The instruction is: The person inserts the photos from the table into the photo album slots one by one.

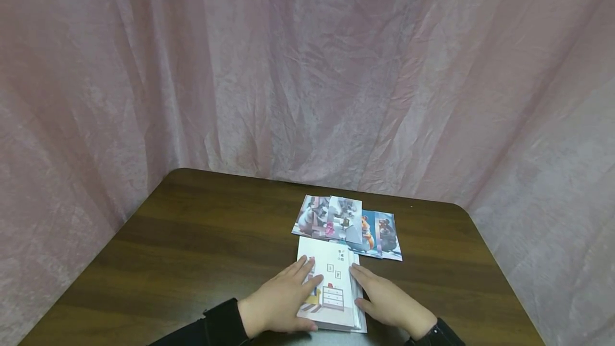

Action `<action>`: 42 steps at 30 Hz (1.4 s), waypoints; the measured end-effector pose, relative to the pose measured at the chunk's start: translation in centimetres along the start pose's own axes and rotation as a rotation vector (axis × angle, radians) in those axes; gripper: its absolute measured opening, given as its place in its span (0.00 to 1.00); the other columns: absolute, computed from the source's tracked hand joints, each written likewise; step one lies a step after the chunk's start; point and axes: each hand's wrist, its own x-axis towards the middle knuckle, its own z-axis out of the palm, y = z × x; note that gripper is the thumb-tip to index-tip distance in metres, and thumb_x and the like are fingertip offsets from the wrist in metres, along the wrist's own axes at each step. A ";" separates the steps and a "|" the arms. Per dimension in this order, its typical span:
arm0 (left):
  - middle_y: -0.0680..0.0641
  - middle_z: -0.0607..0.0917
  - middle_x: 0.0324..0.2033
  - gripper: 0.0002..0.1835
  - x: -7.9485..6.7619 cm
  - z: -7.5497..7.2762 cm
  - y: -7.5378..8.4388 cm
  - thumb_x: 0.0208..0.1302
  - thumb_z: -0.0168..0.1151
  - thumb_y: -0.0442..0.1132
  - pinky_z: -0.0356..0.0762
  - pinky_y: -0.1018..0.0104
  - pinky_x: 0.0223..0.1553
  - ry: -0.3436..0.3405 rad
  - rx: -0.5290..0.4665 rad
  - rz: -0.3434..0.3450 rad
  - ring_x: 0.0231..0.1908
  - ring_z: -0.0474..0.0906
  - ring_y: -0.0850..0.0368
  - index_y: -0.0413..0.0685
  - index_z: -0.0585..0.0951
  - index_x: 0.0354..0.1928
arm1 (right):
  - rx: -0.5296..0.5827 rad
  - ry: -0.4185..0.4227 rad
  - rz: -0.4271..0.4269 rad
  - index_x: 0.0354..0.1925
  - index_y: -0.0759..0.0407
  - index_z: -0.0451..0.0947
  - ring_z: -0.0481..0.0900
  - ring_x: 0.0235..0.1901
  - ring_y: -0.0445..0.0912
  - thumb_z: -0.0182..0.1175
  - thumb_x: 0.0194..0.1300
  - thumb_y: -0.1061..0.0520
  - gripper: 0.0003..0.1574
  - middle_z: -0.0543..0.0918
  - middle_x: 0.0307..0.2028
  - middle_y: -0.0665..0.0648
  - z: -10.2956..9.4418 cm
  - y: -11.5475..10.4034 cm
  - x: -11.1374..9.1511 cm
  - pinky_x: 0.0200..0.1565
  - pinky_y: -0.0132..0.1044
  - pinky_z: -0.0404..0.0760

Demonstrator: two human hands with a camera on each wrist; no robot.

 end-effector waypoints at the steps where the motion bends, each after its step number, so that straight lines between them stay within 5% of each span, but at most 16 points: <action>1: 0.37 0.60 0.75 0.49 0.0 0.0 0.0 0.58 0.60 0.72 0.59 0.51 0.71 0.008 0.009 0.003 0.75 0.53 0.40 0.48 0.68 0.73 | 0.000 0.000 0.001 0.72 0.68 0.63 0.68 0.68 0.61 0.65 0.67 0.53 0.42 0.66 0.71 0.67 0.0 0.0 0.0 0.63 0.58 0.71; 27: 0.40 0.72 0.68 0.48 0.0 0.2 -0.2 0.55 0.66 0.70 0.72 0.59 0.63 0.081 0.085 -0.012 0.69 0.67 0.49 0.36 0.76 0.65 | 0.028 -0.027 0.040 0.70 0.70 0.65 0.67 0.68 0.62 0.67 0.65 0.55 0.41 0.66 0.71 0.67 -0.3 -0.5 0.5 0.63 0.59 0.70; 42: 0.44 0.80 0.59 0.36 0.2 0.2 -0.1 0.59 0.67 0.59 0.78 0.64 0.57 0.293 0.079 0.150 0.60 0.77 0.54 0.37 0.79 0.60 | -0.037 0.013 -0.010 0.67 0.71 0.69 0.70 0.66 0.64 0.69 0.62 0.60 0.38 0.69 0.67 0.72 -0.8 -1.3 0.7 0.62 0.58 0.71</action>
